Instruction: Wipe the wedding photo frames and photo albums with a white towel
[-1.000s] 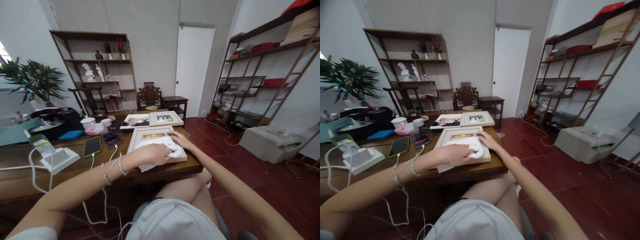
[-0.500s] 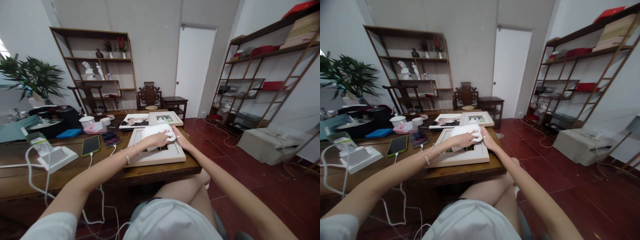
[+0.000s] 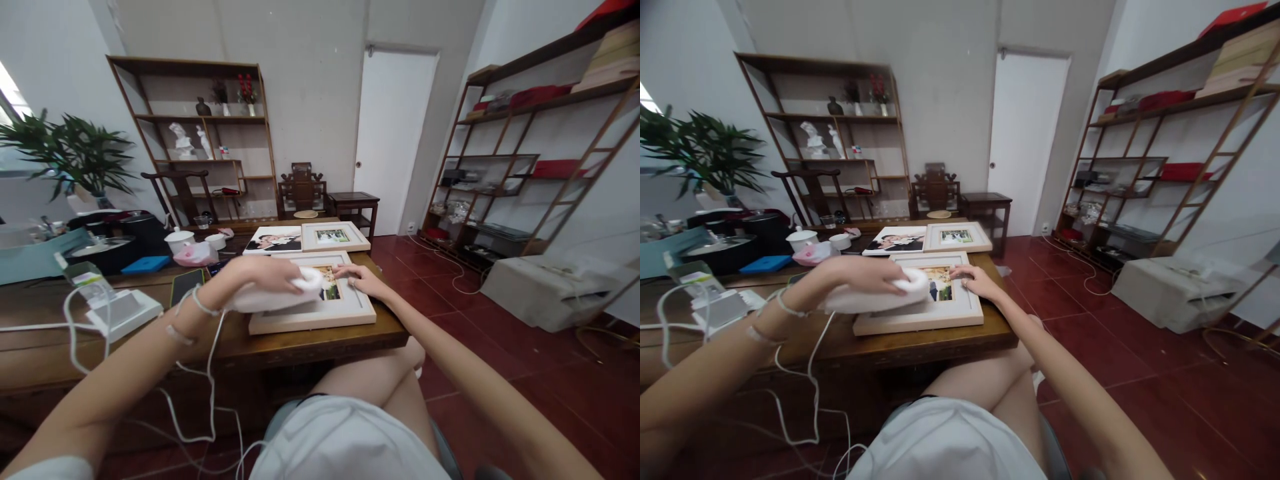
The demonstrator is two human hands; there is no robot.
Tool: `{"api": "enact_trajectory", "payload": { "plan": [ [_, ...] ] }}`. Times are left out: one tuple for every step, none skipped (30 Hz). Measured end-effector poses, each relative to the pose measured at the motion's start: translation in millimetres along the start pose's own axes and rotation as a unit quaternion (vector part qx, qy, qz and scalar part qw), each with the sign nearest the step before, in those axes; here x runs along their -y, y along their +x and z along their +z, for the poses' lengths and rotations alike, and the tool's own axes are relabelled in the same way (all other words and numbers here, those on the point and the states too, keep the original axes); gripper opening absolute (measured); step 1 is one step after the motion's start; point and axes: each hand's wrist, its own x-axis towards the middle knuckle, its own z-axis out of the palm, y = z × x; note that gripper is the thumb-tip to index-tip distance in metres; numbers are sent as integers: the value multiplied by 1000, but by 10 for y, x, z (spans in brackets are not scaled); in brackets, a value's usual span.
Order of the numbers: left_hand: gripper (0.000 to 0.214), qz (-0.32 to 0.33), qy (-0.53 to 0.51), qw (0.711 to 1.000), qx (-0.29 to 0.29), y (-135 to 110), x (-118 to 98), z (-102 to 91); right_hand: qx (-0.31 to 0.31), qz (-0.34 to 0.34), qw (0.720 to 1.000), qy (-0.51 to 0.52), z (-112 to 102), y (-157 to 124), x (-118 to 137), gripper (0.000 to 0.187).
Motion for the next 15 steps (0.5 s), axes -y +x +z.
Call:
{"api": "enact_trajectory", "payload": {
  "plan": [
    [38, -23, -1, 1000, -18, 36, 174, -46, -3, 5, 1000, -6, -1, 2, 4, 42],
    [37, -66, 7, 997, -44, 71, 342, -81, -4, 9, 1000, -11, -2, 3, 8, 42],
    [34, -112, 20, 991, -77, 102, 494, -100, -5, 10, 1000, -16, -2, 4, 11, 42],
    [30, -156, 43, 979, -127, 129, 622, -101, -4, 9, 1000, -18, -2, 4, 13, 42],
    [29, -192, 69, 963, -175, 152, 723, -81, -4, 7, 1000, -19, -3, 4, 14, 42],
    [31, -213, 94, 948, -219, 175, 794, -39, -4, 6, 1000, -20, -4, 5, 13, 42],
    [36, -219, 114, 936, -252, 199, 838, 25, -5, 4, 1000, -20, -4, 5, 11, 42],
    [40, -212, 128, 931, -269, 227, 859, 107, -6, 4, 1000, -20, -5, 6, 7, 42],
    [44, -197, 132, 933, -271, 261, 861, 205, -6, 5, 1000, -18, -5, 7, 3, 43],
    [47, -179, 128, 941, -258, 301, 849, 312, -6, 7, 1000, -17, -6, 8, -3, 43],
    [49, -160, 119, 951, -236, 347, 828, 422, -6, 9, 1000, -16, -6, 8, -8, 43],
    [50, -144, 108, 961, -212, 396, 802, 529, -5, 11, 1000, -15, -6, 9, -13, 43],
    [52, -131, 100, 968, -191, 447, 774, 628, -5, 12, 1000, -14, -5, 9, -19, 43],
    [52, -123, 95, 972, -178, 495, 745, 712, -6, 12, 1000, -13, -4, 9, -23, 43],
    [53, -119, 95, 973, -172, 539, 716, 779, -7, 12, 1000, -12, -2, 9, -27, 43]
  ]
}}
